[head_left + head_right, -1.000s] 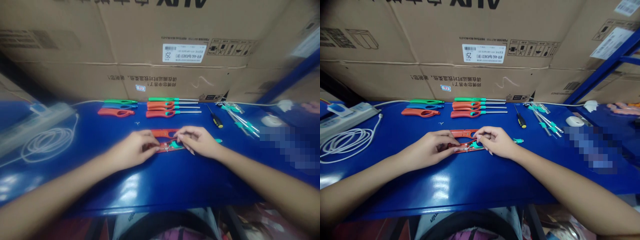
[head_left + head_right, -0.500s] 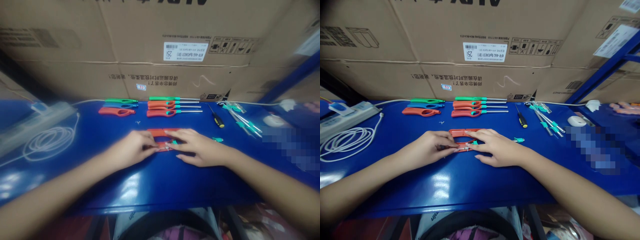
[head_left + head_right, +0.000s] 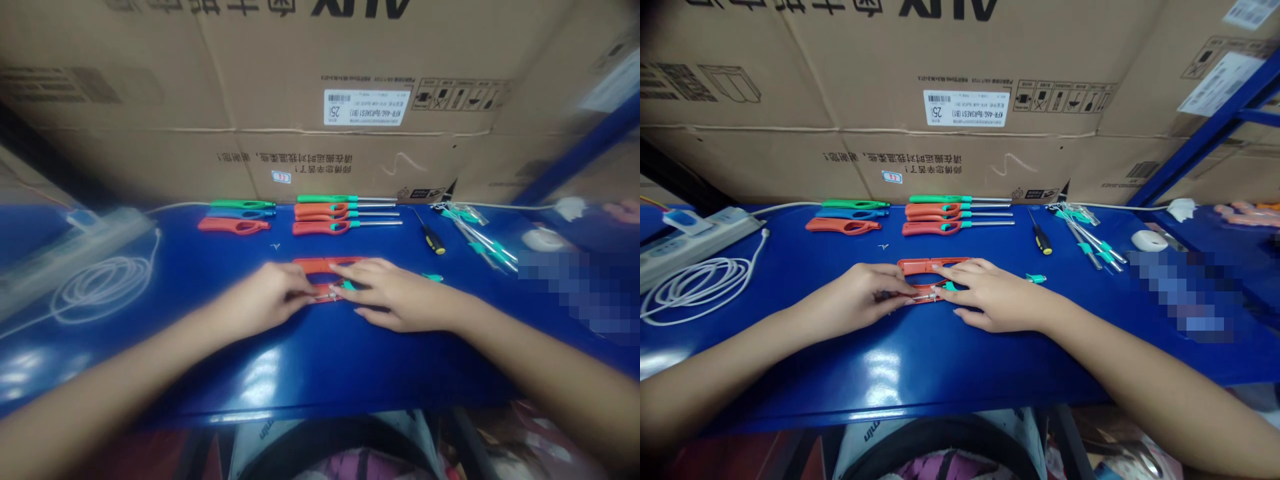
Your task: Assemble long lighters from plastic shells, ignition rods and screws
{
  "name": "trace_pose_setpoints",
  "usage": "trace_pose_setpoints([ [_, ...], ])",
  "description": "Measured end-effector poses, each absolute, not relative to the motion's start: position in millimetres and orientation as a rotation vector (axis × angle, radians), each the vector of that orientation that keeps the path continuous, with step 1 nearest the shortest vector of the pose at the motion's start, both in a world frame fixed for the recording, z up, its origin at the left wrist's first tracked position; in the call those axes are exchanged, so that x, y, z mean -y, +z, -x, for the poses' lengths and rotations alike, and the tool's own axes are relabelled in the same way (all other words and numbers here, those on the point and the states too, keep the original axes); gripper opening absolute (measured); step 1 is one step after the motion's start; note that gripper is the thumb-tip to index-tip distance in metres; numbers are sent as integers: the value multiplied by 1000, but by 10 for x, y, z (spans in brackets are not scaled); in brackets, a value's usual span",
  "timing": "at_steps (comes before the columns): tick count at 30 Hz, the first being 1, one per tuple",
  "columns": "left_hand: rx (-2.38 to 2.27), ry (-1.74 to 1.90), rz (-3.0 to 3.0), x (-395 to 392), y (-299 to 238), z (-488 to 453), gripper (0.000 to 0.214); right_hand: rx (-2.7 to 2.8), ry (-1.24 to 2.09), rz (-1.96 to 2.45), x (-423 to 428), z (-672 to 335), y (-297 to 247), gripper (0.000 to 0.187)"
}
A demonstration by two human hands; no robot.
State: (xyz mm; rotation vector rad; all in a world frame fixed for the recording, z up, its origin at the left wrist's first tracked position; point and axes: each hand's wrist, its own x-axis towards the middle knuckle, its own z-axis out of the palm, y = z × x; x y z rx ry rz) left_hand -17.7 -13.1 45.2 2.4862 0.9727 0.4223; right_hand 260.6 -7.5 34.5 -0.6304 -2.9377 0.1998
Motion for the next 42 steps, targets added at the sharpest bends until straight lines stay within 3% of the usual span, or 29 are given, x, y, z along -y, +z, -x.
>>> trace_pose_setpoints([
  [17,-1008,396,-2457,124,455,172,20,2984,232,699,176,-2615,420,53],
  [26,-993,446,-2472,145,421,197,19,2775,151,715,10,-2662,415,17],
  [33,-968,422,-2501,159,431,187,22,2753,173,767,15,-2644,340,13],
  [42,-968,402,-2511,164,432,186,23,2662,453,864,12,-2622,337,9],
])
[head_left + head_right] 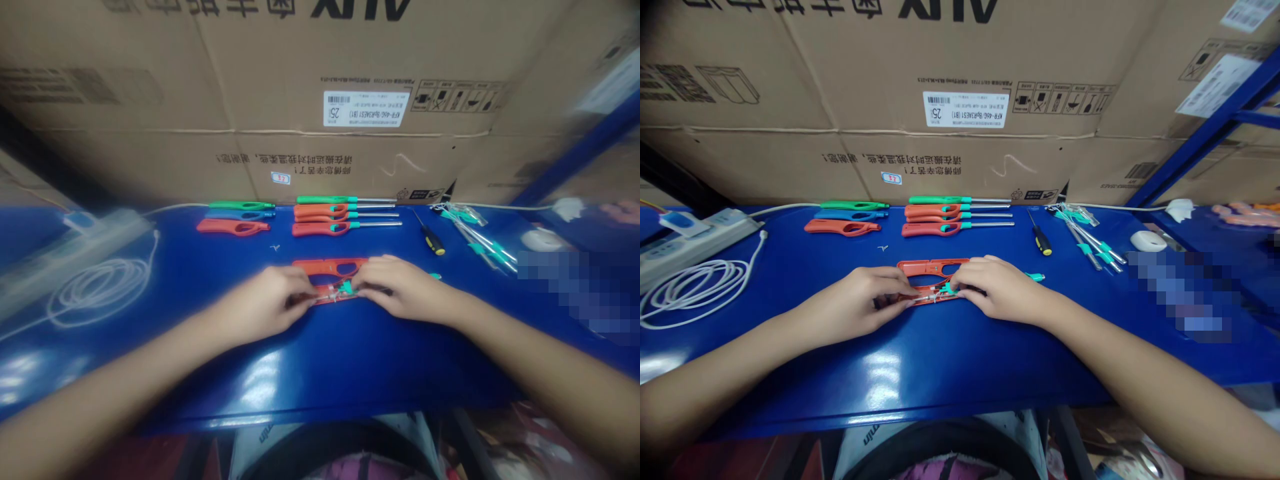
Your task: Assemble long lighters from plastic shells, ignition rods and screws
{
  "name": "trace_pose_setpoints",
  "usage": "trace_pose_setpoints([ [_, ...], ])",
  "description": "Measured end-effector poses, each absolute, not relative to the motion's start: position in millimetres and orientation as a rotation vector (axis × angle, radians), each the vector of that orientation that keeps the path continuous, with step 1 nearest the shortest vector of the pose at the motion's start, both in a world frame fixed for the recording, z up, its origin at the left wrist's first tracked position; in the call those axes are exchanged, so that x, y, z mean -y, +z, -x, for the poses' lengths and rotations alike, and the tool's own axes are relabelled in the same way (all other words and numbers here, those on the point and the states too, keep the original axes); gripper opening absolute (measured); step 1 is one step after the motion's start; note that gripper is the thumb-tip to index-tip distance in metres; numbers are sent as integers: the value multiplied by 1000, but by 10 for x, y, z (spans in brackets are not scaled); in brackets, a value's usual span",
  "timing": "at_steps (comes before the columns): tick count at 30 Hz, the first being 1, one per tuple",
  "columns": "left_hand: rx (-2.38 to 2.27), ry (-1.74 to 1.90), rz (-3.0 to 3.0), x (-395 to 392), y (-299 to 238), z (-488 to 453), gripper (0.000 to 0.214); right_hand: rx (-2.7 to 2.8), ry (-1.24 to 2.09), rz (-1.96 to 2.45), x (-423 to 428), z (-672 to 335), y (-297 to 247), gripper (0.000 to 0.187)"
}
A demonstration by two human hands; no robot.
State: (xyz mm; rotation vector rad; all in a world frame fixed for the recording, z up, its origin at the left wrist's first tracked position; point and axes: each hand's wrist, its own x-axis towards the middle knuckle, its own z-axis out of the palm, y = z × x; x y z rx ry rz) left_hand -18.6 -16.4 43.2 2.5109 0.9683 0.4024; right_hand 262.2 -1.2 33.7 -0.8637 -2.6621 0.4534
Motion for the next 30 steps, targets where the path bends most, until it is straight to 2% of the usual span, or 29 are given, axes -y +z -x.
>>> trace_pose_setpoints([
  [12,-988,503,-2706,246,432,122,25,2707,434,843,-12,-2651,386,13],
  [19,-836,384,-2802,281,321,38,39,2700,408,809,-14,-2644,351,15],
  [30,-830,372,-2798,258,259,29,42,2713,368,837,2,-2629,364,15],
])
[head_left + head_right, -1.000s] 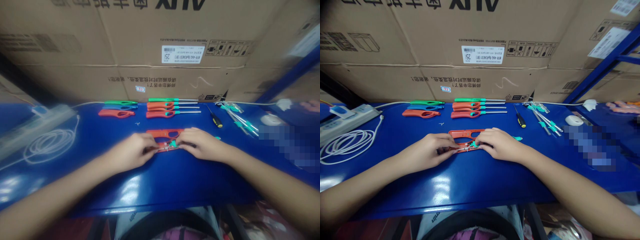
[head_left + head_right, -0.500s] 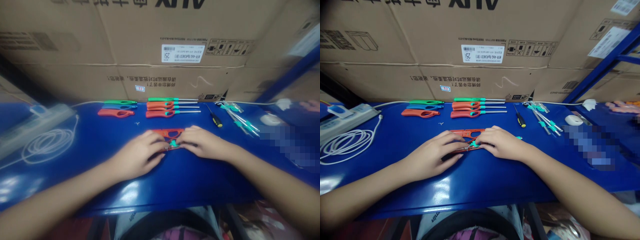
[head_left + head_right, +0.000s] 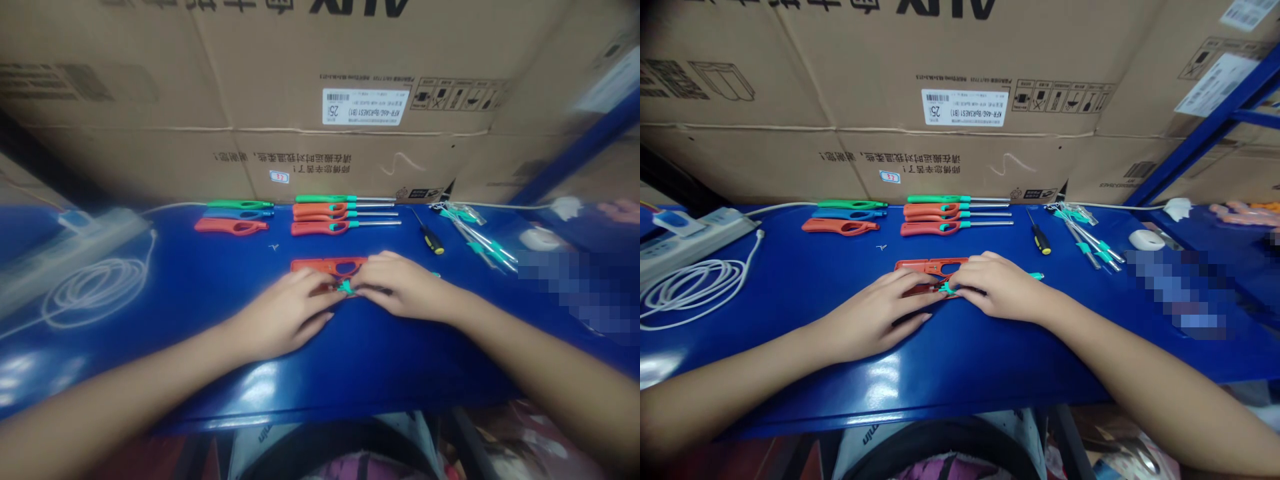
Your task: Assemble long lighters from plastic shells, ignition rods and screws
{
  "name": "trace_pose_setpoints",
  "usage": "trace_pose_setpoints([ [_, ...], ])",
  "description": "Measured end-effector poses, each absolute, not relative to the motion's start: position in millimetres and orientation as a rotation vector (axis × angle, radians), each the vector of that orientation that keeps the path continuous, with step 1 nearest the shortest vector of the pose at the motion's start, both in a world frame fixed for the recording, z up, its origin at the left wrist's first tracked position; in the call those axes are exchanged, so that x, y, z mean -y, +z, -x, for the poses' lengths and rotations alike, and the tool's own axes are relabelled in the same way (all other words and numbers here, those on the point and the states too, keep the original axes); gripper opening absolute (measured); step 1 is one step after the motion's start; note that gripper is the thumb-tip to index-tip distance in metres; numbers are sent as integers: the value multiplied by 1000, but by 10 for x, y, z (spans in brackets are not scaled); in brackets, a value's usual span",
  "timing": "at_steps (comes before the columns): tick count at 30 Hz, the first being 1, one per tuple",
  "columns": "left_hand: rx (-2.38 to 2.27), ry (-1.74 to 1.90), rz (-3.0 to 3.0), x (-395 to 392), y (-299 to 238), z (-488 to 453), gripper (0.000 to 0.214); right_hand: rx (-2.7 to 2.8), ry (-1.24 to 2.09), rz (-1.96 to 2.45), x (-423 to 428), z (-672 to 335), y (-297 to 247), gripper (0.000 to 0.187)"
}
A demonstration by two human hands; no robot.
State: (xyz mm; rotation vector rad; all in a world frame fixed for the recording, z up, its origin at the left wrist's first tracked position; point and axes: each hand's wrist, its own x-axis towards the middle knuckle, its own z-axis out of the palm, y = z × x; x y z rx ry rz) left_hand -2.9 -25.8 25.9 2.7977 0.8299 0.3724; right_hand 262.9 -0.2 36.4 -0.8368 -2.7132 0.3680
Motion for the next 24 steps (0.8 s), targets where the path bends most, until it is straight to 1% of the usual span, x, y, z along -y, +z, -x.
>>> trace_pose_setpoints([
  [12,-818,432,-2767,248,224,24,41,2699,382,818,9,-2640,369,16],
  [14,-812,437,-2756,244,219,28,41,2670,342,835,-10,-2652,365,19],
  [18,-801,441,-2732,241,220,34,41,2668,184,928,-68,-2678,329,34],
  [20,-799,437,-2730,237,219,37,42,2678,152,982,-95,-2687,299,38],
  [22,-799,435,-2730,230,217,41,42,2640,169,1030,-116,-2693,267,34],
  [24,-797,442,-2733,225,213,45,42,2565,235,1067,-135,-2702,240,21],
])
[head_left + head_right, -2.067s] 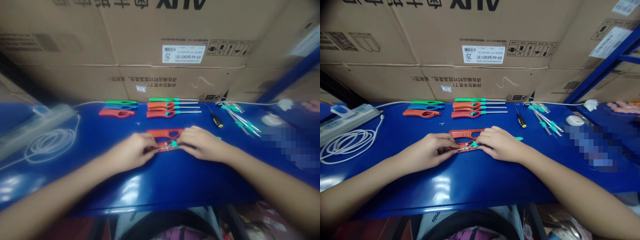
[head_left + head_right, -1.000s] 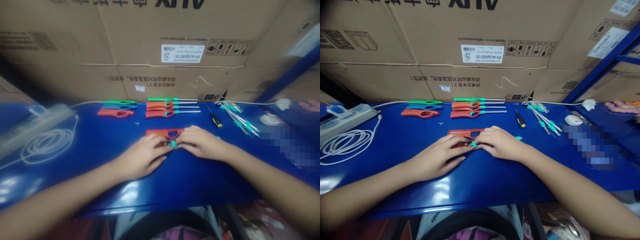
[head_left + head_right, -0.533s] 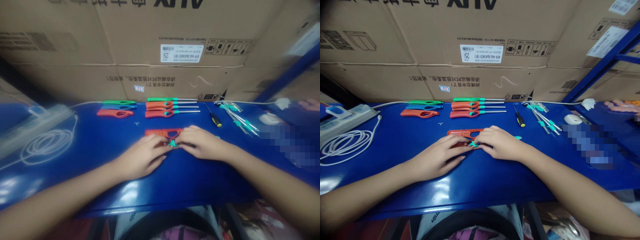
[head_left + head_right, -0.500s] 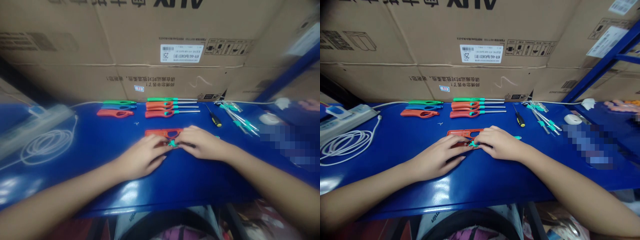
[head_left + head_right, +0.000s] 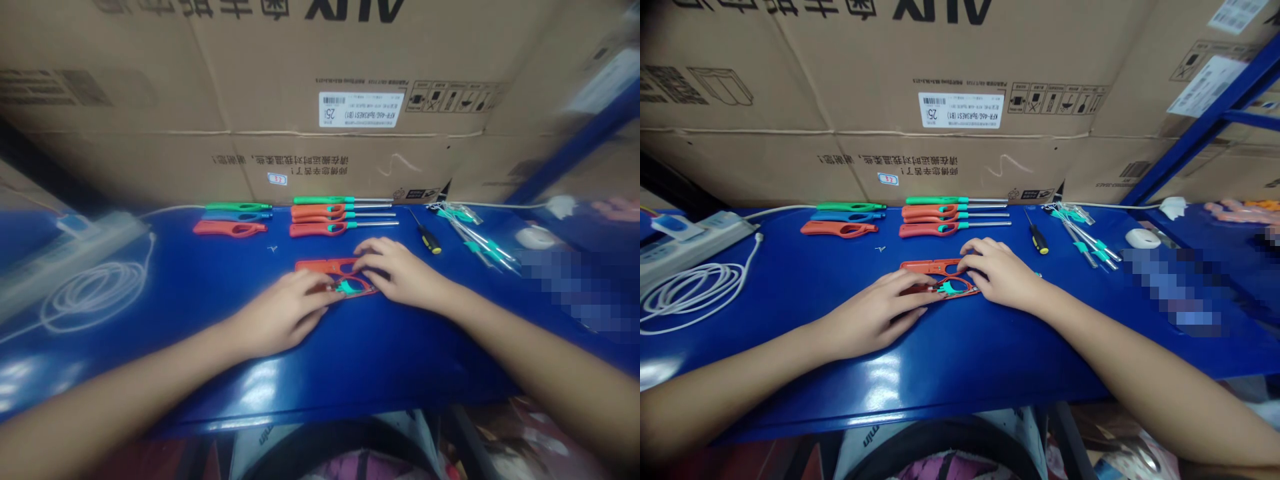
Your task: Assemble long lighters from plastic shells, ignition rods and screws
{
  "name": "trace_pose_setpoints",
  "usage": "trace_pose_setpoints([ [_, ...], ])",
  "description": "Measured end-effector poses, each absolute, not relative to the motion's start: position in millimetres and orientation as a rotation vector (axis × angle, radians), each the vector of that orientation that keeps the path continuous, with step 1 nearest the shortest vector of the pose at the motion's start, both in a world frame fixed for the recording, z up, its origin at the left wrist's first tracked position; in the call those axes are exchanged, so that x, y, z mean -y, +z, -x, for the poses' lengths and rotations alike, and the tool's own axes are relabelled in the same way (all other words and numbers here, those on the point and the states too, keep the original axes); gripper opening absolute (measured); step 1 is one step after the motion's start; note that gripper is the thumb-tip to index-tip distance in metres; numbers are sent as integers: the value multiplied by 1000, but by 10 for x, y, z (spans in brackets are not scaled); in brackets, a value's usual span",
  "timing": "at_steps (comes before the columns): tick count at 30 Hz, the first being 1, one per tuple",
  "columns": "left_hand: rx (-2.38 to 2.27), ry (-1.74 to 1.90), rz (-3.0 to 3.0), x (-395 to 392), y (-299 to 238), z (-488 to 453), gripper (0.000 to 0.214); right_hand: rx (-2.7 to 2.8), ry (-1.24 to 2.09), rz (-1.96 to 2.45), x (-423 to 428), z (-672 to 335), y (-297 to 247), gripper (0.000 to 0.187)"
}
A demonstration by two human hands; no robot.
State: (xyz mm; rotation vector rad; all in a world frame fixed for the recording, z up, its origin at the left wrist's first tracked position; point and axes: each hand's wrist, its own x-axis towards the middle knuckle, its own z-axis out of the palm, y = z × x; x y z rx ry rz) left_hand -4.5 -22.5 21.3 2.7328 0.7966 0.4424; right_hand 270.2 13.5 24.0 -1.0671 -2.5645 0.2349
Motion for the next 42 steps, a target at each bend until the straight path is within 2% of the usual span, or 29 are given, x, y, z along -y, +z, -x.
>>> trace_pose_setpoints([
  [3,-792,451,-2743,223,209,46,42,2459,389,1096,-155,-2713,224,6],
  [7,-800,433,-2759,231,211,41,42,2443,456,1093,-159,-2706,238,3],
  [17,-795,442,-2764,235,225,41,42,2503,400,1022,-114,-2733,323,6],
  [27,-805,412,-2750,230,216,41,46,2633,537,912,-46,-2710,394,9],
  [35,-800,423,-2768,210,201,34,45,2748,313,835,-35,-2694,409,13],
  [42,-776,502,-2758,187,162,36,44,2750,328,829,-24,-2667,394,14],
])
